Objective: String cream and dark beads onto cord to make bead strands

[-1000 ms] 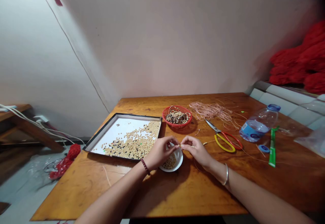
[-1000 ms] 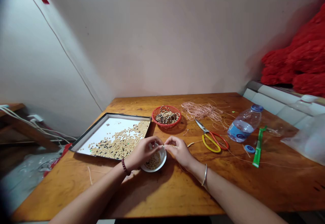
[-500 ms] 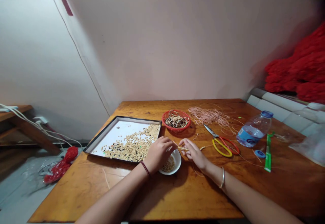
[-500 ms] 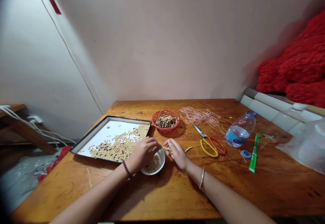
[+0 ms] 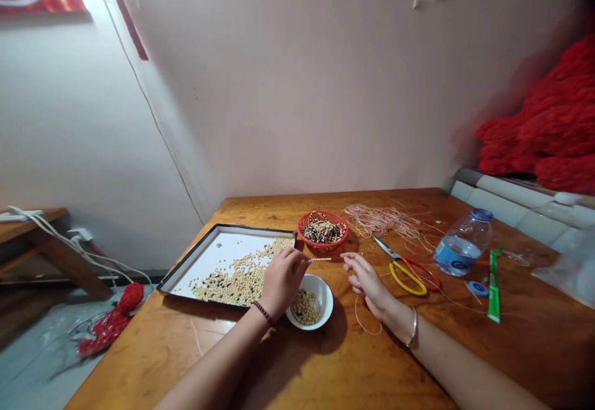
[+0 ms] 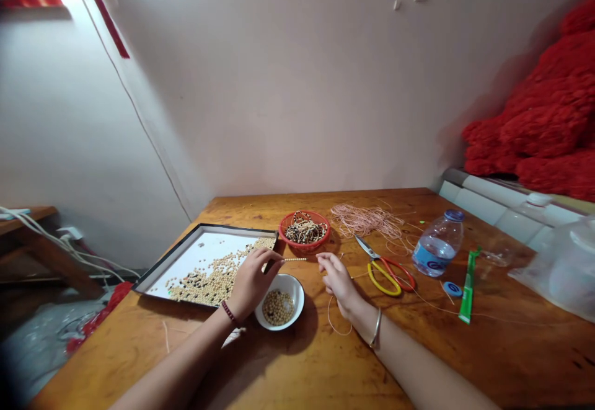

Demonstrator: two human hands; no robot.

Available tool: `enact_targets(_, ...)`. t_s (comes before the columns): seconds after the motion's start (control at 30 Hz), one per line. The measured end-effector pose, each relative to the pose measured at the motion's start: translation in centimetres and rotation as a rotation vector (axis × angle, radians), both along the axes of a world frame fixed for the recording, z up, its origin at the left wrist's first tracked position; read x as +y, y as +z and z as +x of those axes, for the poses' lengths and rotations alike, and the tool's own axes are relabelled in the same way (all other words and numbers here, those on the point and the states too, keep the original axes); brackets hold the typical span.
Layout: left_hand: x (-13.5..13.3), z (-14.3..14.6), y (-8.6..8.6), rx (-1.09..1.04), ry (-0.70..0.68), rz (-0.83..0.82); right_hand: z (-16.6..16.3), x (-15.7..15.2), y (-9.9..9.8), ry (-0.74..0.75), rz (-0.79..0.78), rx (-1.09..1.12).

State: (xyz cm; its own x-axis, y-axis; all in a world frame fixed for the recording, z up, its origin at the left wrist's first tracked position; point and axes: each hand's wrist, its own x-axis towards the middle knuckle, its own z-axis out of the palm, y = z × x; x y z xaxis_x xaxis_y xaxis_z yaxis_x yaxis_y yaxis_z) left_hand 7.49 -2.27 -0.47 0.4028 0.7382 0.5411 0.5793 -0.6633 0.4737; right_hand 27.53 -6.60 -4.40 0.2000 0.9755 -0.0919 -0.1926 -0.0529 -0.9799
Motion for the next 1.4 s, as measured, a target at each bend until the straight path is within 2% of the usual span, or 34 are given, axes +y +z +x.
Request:
enact_targets(0.1,-0.1,0.1,0.2,-0.092,-0.057,-0.074,-0.2,0.1,0.3,0.109,0.028,-0.123)
enact_targets(0.27,0.0,0.3,-0.2,-0.236,-0.079,-0.259,-0.5,0.6,-0.2,0.124,0.211,-0.349)
enact_targets(0.5,0.3,0.4,-0.8,-0.334,-0.065,-0.353,-0.6,0.2,-0.9,0.163,0.208,-0.434)
enact_targets(0.7,-0.2,0.6,-0.5,-0.31,-0.098,-0.374,-1.1,-0.2,-0.9,0.187,0.189,-0.458)
enact_targets(0.97,-1.1,0.9,-0.7,-0.223,-0.143,-0.366,-1.7,-0.3,-1.4,0.266,0.19,-0.366)
enact_targets(1.13,-1.4,1.0,-0.8,-0.107,-0.252,-0.382,-1.8,-0.5,-1.1,0.253,0.188,-0.312)
enact_targets(1.4,-1.5,0.9,-0.9,-0.049,-0.229,-0.331,-1.7,-0.5,-1.2,0.195,0.192,-0.437)
